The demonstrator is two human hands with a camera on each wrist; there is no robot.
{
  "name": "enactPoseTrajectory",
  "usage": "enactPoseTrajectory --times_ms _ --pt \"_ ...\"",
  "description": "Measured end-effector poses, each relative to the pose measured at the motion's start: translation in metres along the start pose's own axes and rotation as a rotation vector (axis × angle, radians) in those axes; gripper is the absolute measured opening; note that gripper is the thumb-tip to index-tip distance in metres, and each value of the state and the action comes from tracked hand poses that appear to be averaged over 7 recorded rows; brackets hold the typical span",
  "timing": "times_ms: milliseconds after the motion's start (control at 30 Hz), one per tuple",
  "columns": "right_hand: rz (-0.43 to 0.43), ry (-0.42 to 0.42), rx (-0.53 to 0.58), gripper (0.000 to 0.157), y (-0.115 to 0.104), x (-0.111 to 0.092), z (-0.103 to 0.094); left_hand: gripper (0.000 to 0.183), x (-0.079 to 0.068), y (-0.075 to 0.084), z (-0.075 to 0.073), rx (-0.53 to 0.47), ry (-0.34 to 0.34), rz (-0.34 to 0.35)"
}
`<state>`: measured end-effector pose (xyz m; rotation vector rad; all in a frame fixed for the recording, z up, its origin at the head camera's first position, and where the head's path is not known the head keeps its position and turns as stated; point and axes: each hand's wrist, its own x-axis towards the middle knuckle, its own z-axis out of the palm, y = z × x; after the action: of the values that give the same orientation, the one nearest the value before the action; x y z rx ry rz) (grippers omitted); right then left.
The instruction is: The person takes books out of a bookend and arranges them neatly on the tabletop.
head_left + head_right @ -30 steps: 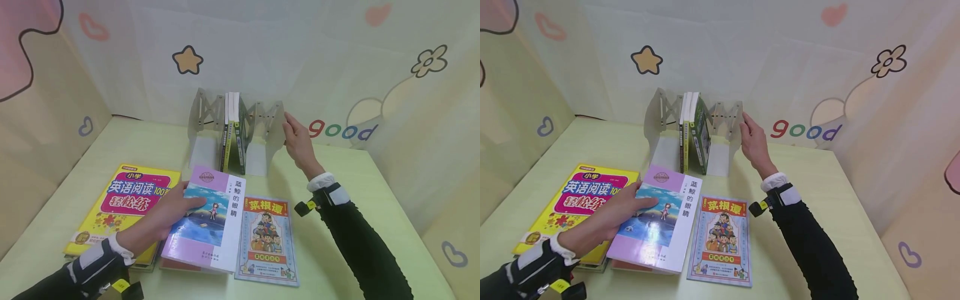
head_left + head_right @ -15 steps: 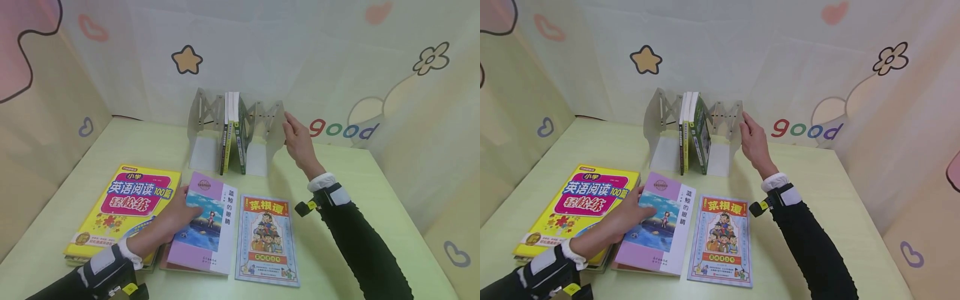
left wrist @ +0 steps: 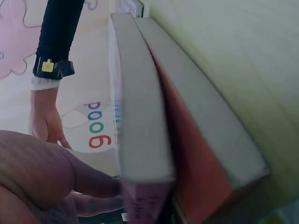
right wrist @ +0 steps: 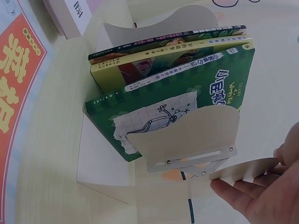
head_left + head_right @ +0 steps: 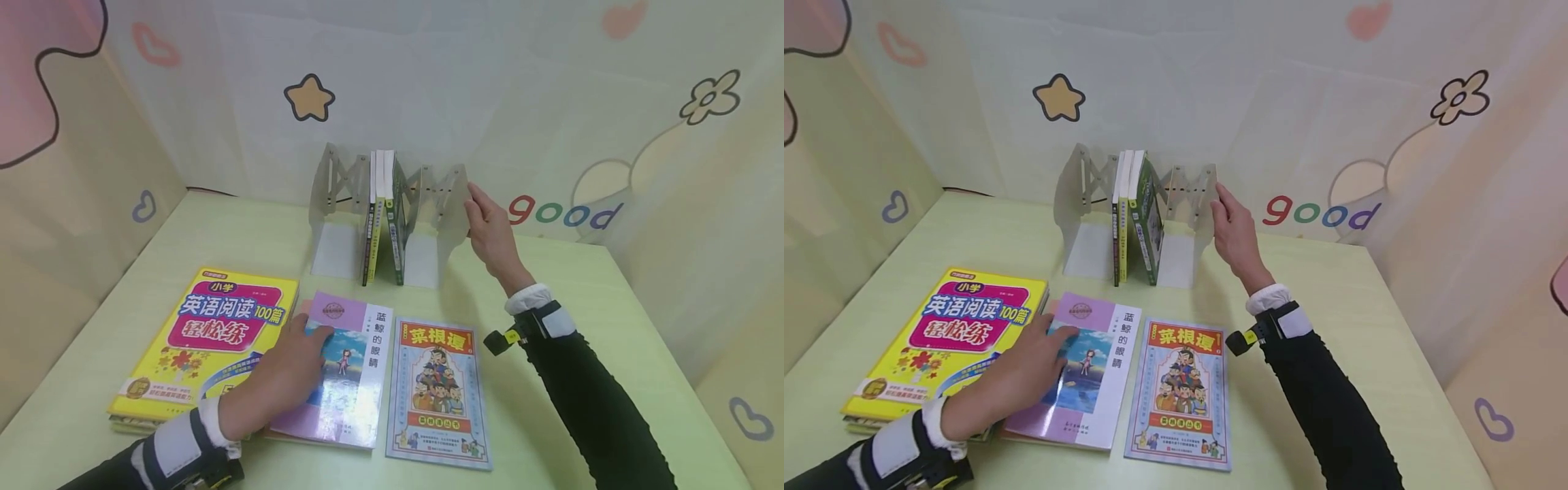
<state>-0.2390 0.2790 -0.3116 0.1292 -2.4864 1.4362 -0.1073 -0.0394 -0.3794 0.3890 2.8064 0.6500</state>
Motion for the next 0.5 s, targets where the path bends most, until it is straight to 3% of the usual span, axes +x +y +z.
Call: enactPoseTrajectory --times_ms 133,267,367,500 --pt "0.005 -0.001 0.005 0.057 0.000 -0.002 0.000 0.056 -0.003 0.005 0.008 0.133 -0.022 0.052" --pt "0.006 -0.005 0.016 0.060 0.000 -0.002 0.000 0.091 -0.005 0.015 0.022 0.203 -0.056 0.062" --pt "0.007 -0.014 0.020 0.060 0.000 -0.001 0.001 0.115 -0.006 0.022 0.030 0.239 -0.066 0.028" --pt "0.011 -0.011 0.013 0.059 0.000 -0.001 0.000 0.123 -0.009 0.028 0.034 0.268 -0.050 0.018"
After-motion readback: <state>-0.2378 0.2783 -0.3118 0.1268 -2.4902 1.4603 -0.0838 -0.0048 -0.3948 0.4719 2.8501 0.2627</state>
